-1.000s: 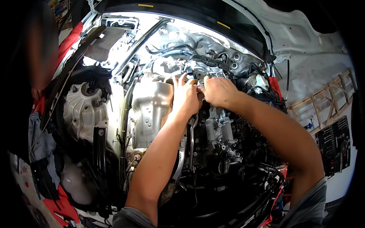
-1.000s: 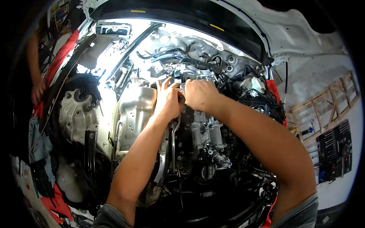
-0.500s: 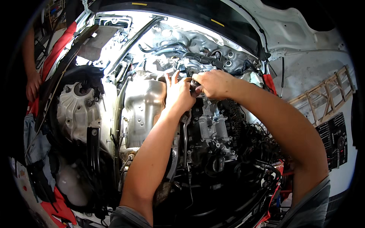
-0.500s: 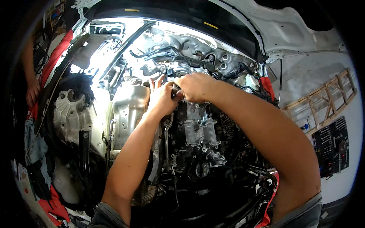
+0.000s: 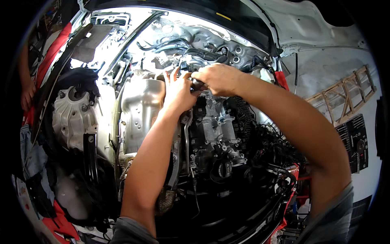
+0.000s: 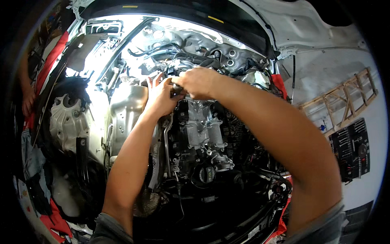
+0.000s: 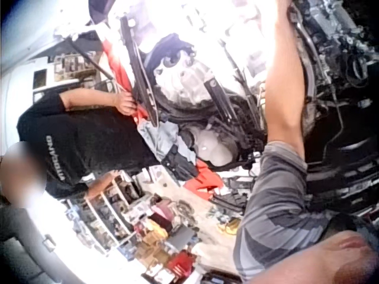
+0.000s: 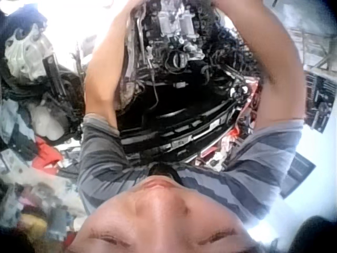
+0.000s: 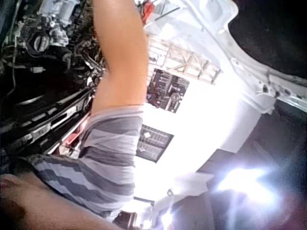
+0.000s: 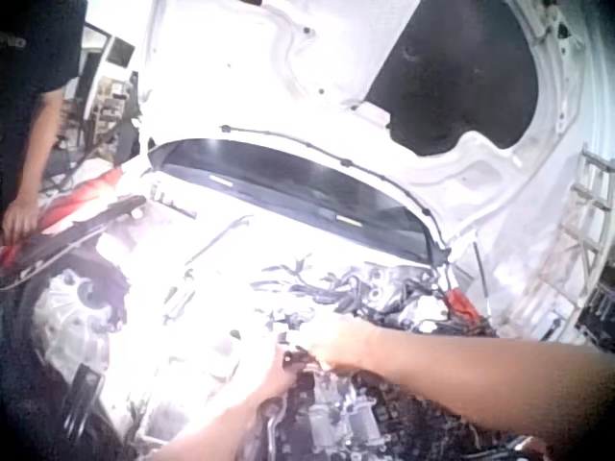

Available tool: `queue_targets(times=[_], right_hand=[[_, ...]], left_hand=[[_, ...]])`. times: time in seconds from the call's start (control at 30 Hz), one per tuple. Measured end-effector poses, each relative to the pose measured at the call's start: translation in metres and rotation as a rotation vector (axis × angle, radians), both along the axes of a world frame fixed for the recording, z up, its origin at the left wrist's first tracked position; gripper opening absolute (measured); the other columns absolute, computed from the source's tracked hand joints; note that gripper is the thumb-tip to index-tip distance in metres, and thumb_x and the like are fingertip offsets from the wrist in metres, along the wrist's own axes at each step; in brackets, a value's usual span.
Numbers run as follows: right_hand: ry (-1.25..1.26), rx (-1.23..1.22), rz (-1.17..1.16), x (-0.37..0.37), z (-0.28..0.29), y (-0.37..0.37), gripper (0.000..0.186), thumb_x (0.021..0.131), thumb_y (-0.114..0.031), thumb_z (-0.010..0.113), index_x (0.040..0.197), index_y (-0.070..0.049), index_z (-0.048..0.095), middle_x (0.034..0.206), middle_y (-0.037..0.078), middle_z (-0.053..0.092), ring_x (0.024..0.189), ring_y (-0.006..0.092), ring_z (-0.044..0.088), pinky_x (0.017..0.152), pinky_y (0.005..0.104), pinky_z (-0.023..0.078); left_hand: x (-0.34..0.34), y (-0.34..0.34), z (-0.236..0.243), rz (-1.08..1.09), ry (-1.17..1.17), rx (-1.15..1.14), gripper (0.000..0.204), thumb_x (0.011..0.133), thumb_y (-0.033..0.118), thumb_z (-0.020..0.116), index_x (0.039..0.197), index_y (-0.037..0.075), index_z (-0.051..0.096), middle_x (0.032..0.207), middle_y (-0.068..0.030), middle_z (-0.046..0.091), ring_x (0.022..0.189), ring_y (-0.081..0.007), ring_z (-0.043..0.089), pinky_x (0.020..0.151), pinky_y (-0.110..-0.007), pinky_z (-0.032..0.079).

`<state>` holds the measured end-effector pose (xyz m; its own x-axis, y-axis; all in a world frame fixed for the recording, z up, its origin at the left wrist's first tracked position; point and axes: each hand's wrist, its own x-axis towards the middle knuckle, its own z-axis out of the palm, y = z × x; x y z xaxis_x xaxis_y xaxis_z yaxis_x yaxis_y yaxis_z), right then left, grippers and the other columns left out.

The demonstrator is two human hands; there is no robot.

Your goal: The person manipulates engine components and bolts on a car engine while being assisted by another person, handling various engine parts and fasteners.

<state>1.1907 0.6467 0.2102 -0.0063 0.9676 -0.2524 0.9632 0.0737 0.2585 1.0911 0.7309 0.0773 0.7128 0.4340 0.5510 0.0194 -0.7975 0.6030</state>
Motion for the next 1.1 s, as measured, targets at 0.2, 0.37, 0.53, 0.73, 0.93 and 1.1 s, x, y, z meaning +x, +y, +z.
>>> queue_targets(times=[0.2, 0.37, 0.53, 0.73, 0.93, 1.1], right_hand=[[0.194, -0.011, -0.627, -0.064, 0.005, 0.026, 0.04, 0.086, -0.029, 0.055, 0.093, 0.009, 0.066, 0.096, 0.029, 0.065, 0.095, 0.0375, 0.065, 0.084, 0.0433, 0.05], [0.01, -0.112, -0.178, -0.02, 0.013, 0.008, 0.027, 0.086, -0.022, 0.057, 0.097, 0.002, 0.062, 0.094, 0.022, 0.066, 0.093, 0.0379, 0.064, 0.082, 0.045, 0.05], [0.147, 0.148, -0.515, -0.035, -0.007, 0.01, 0.033, 0.085, -0.026, 0.058, 0.091, 0.005, 0.068, 0.097, 0.025, 0.066, 0.096, 0.037, 0.064, 0.085, 0.0405, 0.051], [0.027, -0.066, -0.315, -0.036, 0.011, 0.011, 0.031, 0.086, -0.021, 0.06, 0.104, 0.004, 0.055, 0.088, 0.026, 0.065, 0.09, 0.0407, 0.063, 0.08, 0.0474, 0.049], [0.134, 0.136, -0.738, -0.053, -0.017, 0.012, 0.033, 0.086, -0.022, 0.055, 0.11, -0.001, 0.063, 0.102, 0.023, 0.066, 0.097, 0.0363, 0.064, 0.085, 0.0445, 0.051], [0.013, -0.068, -0.394, -0.042, 0.004, 0.015, 0.032, 0.09, -0.027, 0.055, 0.101, 0.003, 0.055, 0.093, 0.025, 0.065, 0.093, 0.0409, 0.062, 0.08, 0.0467, 0.049]], left_hand=[[0.011, 0.018, -0.022, 0.089, -0.05, 0.071, 0.018, 0.065, 0.018, 0.068, 0.078, 0.007, 0.072, 0.109, -0.01, 0.063, 0.124, -0.0353, 0.041, 0.109, -0.065, 0.013], [-0.001, 0.0, 0.009, 0.011, 0.11, 0.033, 0.031, 0.085, 0.036, 0.063, 0.087, 0.007, 0.072, 0.111, -0.0104, 0.063, 0.125, -0.0347, 0.04, 0.11, -0.062, 0.012], [-0.003, 0.005, 0.002, 0.048, 0.053, 0.03, 0.018, 0.071, 0.02, 0.07, 0.083, 0.007, 0.071, 0.107, -0.0113, 0.062, 0.124, -0.0365, 0.042, 0.11, -0.064, 0.011], [0.006, 0.008, -0.009, 0.086, -0.012, 0.07, 0.019, 0.076, 0.024, 0.07, 0.08, 0.006, 0.071, 0.101, -0.0124, 0.065, 0.123, -0.0388, 0.042, 0.108, -0.065, 0.012], [-0.002, 0.007, -0.007, 0.038, 0.01, 0.031, 0.018, 0.068, 0.017, 0.067, 0.077, 0.001, 0.068, 0.103, -0.0141, 0.065, 0.125, -0.0395, 0.041, 0.108, -0.065, 0.013], [0.0, 0.007, -0.006, 0.041, 0.03, 0.007, 0.025, 0.069, 0.017, 0.067, 0.088, 0.001, 0.069, 0.102, -0.0138, 0.065, 0.126, -0.041, 0.04, 0.11, -0.065, 0.011]])
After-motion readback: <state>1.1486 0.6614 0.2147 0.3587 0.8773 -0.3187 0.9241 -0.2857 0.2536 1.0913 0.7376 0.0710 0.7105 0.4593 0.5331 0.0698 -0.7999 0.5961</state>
